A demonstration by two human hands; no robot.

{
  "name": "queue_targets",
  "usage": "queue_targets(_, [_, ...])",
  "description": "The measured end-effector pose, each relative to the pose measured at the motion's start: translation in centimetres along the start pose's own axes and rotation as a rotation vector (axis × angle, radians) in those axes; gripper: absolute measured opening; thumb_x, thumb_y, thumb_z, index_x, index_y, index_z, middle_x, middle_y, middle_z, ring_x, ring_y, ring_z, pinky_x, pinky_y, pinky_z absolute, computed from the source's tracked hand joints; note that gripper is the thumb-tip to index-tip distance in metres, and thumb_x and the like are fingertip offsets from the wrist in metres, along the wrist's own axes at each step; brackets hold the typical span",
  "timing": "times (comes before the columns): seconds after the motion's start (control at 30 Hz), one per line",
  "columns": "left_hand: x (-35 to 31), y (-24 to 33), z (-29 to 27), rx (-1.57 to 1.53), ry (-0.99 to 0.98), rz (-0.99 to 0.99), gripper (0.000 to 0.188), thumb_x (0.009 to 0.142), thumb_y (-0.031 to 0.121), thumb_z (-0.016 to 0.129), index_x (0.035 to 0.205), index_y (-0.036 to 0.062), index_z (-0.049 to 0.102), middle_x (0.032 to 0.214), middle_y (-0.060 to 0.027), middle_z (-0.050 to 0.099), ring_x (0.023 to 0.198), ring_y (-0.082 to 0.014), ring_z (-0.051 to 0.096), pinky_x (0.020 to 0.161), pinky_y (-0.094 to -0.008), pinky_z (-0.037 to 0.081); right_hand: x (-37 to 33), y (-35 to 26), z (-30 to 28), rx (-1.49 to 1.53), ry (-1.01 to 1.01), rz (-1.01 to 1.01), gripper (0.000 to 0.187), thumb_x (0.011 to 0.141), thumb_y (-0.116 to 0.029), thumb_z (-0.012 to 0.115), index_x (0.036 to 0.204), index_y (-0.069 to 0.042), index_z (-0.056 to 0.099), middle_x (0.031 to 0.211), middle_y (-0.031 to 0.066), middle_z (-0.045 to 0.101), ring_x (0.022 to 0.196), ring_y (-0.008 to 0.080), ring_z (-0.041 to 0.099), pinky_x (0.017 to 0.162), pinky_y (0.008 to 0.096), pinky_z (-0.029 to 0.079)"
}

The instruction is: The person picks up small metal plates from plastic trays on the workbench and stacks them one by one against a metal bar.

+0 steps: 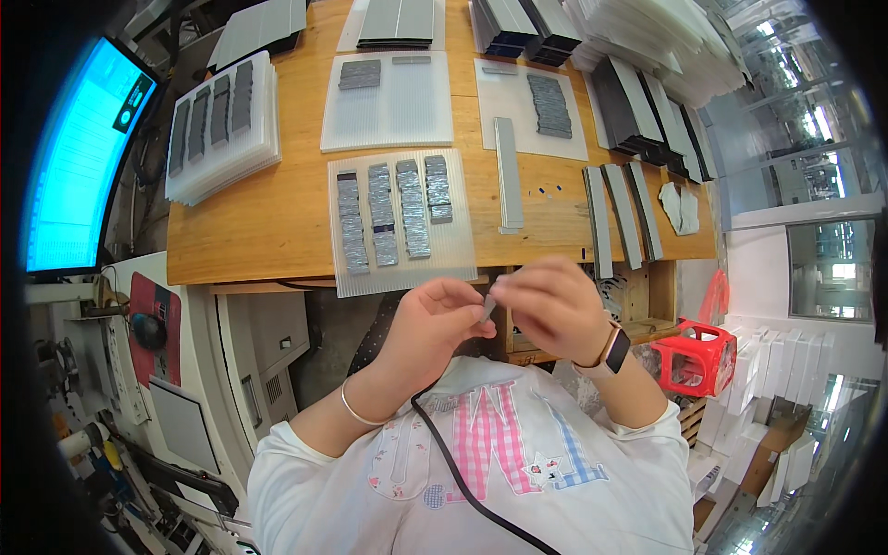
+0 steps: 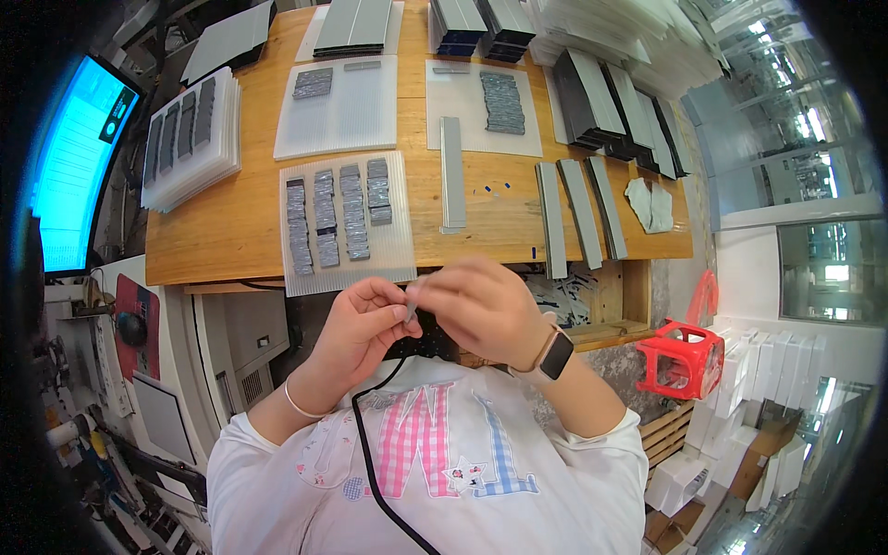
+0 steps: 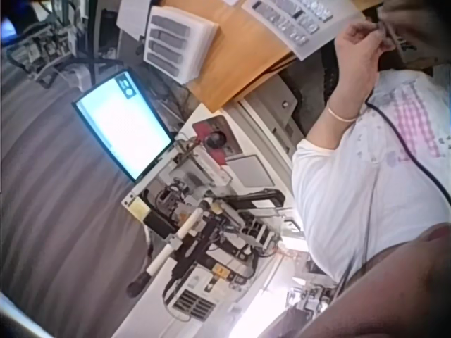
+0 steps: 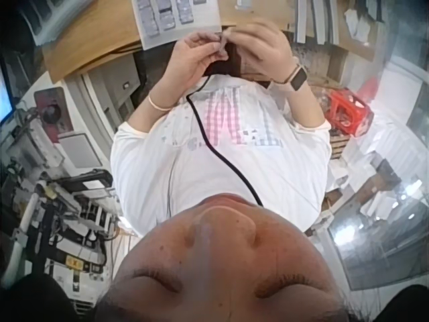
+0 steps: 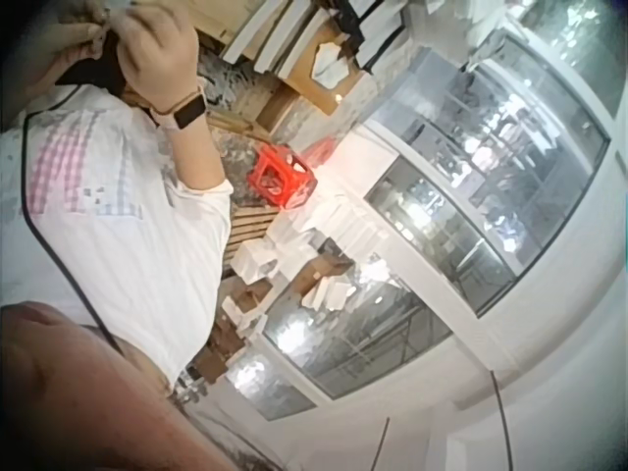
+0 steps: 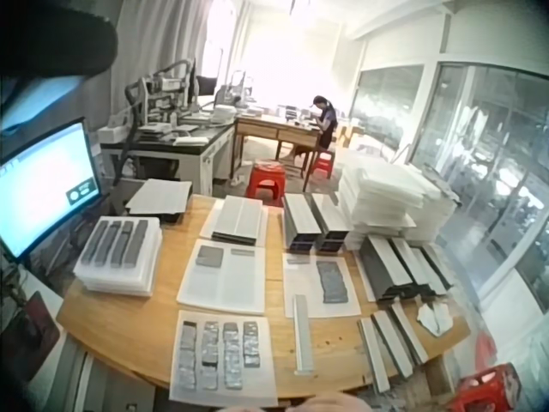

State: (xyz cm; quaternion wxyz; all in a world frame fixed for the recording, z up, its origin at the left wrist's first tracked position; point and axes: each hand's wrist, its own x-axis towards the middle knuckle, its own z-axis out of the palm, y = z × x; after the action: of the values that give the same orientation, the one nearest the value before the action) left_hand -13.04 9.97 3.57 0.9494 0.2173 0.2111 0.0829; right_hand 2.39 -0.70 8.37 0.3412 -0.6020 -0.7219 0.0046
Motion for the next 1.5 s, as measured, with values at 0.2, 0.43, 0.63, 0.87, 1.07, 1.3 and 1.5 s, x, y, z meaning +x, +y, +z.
queue_targets(0.2, [0.2, -0.1, 0.8, 0.29, 0.122, 0.406, 0.012, 0.077, -0.009, 0.057, 0.086, -0.0023, 0.056, 0.082, -0.0083, 0.06, 0.075, -0.0153, 0.06, 0.071, -0.0253, 0.049, -0.5, -2.0, 2.5, 0.927, 0.223, 0.869, 0.02, 0.073, 0.005, 0.064, 0.092, 0.002, 0.057, 0.087, 0.0051, 0.058, 0.08, 0.0091, 0.055, 0.07, 0.0226, 0.046])
queue_targets(0.43, [0.2, 0.3, 0.0, 0.506, 0.066, 0.624, 0.011, 0.075, -0.012, 0.057, 0.083, -0.0045, 0.057, 0.087, -0.0091, 0.059, 0.08, -0.0144, 0.06, 0.074, -0.024, 0.048, 0.5, -2.6, 3.5, 0.98, 0.296, 0.877, 0.012, 0.074, 0.005, 0.063, 0.086, 0.005, 0.059, 0.085, 0.0068, 0.059, 0.078, 0.0113, 0.059, 0.069, 0.0222, 0.049])
queue_targets(0.63, [-0.3, 1.2, 0.0, 0.269, 0.075, 0.473, 0.011, 0.077, -0.011, 0.056, 0.086, -0.005, 0.056, 0.089, -0.0112, 0.06, 0.084, -0.0177, 0.061, 0.078, -0.0279, 0.05, 1.2, -2.9, 4.1, 0.589, 0.293, 0.759, 0.012, 0.07, 0.008, 0.063, 0.081, 0.004, 0.06, 0.083, 0.0083, 0.059, 0.072, 0.0121, 0.057, 0.063, 0.0216, 0.045])
queue_targets(0.87, [-0.8, 2.1, -0.4, 0.171, 0.062, 0.381, 0.014, 0.078, -0.011, 0.054, 0.091, -0.0056, 0.054, 0.093, -0.0127, 0.058, 0.087, -0.0199, 0.06, 0.081, -0.031, 0.05, 2.7, -2.4, 4.0, 0.363, 0.282, 0.602, 0.012, 0.067, 0.0, 0.067, 0.078, -0.003, 0.063, 0.075, 0.0077, 0.061, 0.068, 0.0183, 0.059, 0.059, 0.0258, 0.046])
queue_targets(1.07, [-1.9, 2.4, -1.7, 0.302, 0.017, 0.446, 0.014, 0.08, -0.012, 0.048, 0.092, -0.0066, 0.054, 0.097, -0.0117, 0.053, 0.088, -0.0207, 0.059, 0.08, -0.0328, 0.051, 4.4, 1.7, 3.7, 0.09, 0.081, 0.351, 0.013, 0.069, -0.005, 0.067, 0.079, -0.004, 0.059, 0.071, 0.0092, 0.058, 0.067, 0.0246, 0.056, 0.062, 0.0312, 0.046])
queue_targets(1.3, [-3.0, 3.1, -3.2, 0.276, 0.07, 0.409, 0.013, 0.083, -0.003, 0.044, 0.09, -0.0048, 0.056, 0.09, -0.0093, 0.054, 0.082, -0.0174, 0.058, 0.073, -0.0305, 0.05, 5.2, 4.1, 4.4, -0.161, -0.195, 0.131, 0.015, 0.064, -0.002, 0.063, 0.077, -0.005, 0.056, 0.072, 0.0069, 0.055, 0.073, 0.0239, 0.054, 0.064, 0.033, 0.046])
queue_targets(1.5, [-3.0, 3.0, -3.3, 0.271, 0.088, 0.408, 0.016, 0.084, -0.001, 0.043, 0.09, -0.0038, 0.057, 0.089, -0.0088, 0.056, 0.08, -0.016, 0.057, 0.073, -0.0288, 0.048, 6.1, 4.4, 4.8, -0.25, -0.258, 0.128, 0.013, 0.064, -0.002, 0.062, 0.075, -0.007, 0.058, 0.073, 0.0056, 0.055, 0.074, 0.0232, 0.054, 0.065, 0.032, 0.046])
